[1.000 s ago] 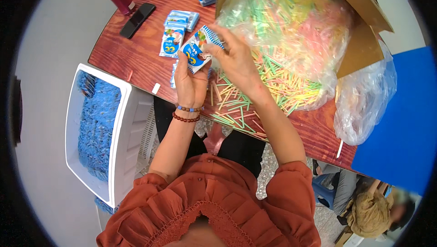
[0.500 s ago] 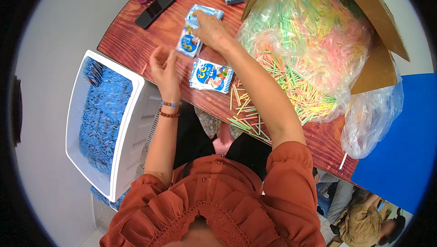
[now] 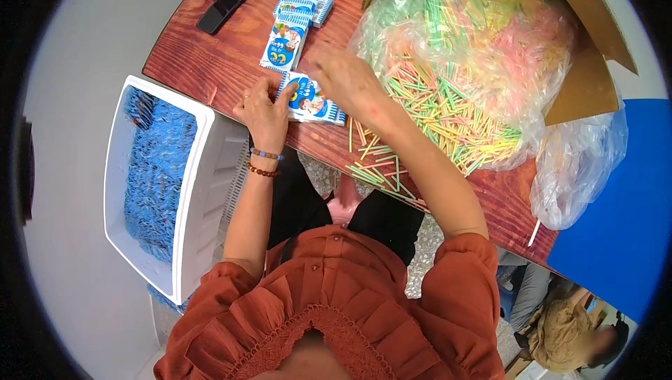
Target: Sorting small blue snack packages from a larger container into a bin and organizing colorful straw filler.
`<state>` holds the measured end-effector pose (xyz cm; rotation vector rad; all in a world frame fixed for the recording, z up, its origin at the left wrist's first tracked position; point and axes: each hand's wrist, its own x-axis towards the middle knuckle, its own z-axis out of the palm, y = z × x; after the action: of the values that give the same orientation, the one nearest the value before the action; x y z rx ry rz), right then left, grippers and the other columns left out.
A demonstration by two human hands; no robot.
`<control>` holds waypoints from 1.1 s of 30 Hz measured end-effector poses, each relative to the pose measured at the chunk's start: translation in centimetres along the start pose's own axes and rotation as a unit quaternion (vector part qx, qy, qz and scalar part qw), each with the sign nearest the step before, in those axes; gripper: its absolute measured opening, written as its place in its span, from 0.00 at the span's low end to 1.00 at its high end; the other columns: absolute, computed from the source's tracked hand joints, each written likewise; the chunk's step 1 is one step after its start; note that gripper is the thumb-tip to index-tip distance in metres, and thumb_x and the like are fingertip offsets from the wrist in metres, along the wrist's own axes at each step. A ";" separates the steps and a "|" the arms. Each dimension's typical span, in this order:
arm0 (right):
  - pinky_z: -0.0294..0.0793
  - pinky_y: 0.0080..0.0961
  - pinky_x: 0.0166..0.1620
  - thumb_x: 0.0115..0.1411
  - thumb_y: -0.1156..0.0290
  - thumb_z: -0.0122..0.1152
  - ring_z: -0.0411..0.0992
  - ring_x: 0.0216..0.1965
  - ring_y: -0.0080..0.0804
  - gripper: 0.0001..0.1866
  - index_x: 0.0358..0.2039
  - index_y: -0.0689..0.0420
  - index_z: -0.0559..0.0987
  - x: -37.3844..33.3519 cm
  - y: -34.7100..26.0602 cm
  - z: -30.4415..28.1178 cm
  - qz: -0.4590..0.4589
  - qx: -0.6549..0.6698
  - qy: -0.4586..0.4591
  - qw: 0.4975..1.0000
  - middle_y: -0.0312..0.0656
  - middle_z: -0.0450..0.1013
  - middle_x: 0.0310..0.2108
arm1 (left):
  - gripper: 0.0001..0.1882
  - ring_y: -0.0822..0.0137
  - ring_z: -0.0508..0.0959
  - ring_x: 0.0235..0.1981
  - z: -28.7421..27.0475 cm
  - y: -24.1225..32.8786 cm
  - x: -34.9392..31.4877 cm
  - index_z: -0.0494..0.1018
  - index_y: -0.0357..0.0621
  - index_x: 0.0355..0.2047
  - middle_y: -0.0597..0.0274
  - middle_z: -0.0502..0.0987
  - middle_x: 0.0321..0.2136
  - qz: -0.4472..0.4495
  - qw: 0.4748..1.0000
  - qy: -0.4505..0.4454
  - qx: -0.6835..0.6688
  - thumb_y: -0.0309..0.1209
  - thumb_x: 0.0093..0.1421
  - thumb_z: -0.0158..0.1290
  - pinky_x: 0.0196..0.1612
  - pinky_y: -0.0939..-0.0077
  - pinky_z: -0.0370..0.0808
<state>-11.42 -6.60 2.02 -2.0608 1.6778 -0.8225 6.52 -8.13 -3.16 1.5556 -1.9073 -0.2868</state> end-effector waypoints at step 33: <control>0.73 0.36 0.41 0.57 0.65 0.60 0.74 0.40 0.42 0.16 0.45 0.54 0.74 -3.7 0.2 -0.4 -0.042 -0.049 0.092 0.994 0.42 0.74 0.40 | 0.04 0.65 0.73 0.39 -0.6 0.6 -1.3 0.81 0.47 0.33 0.64 0.78 0.23 0.090 0.973 0.092 -0.190 0.30 0.57 0.60 0.45 0.67 0.62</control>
<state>-12.27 -3.05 1.42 -2.1939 1.7681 -1.0039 6.54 -6.68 -2.84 1.1104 -1.7130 -0.3880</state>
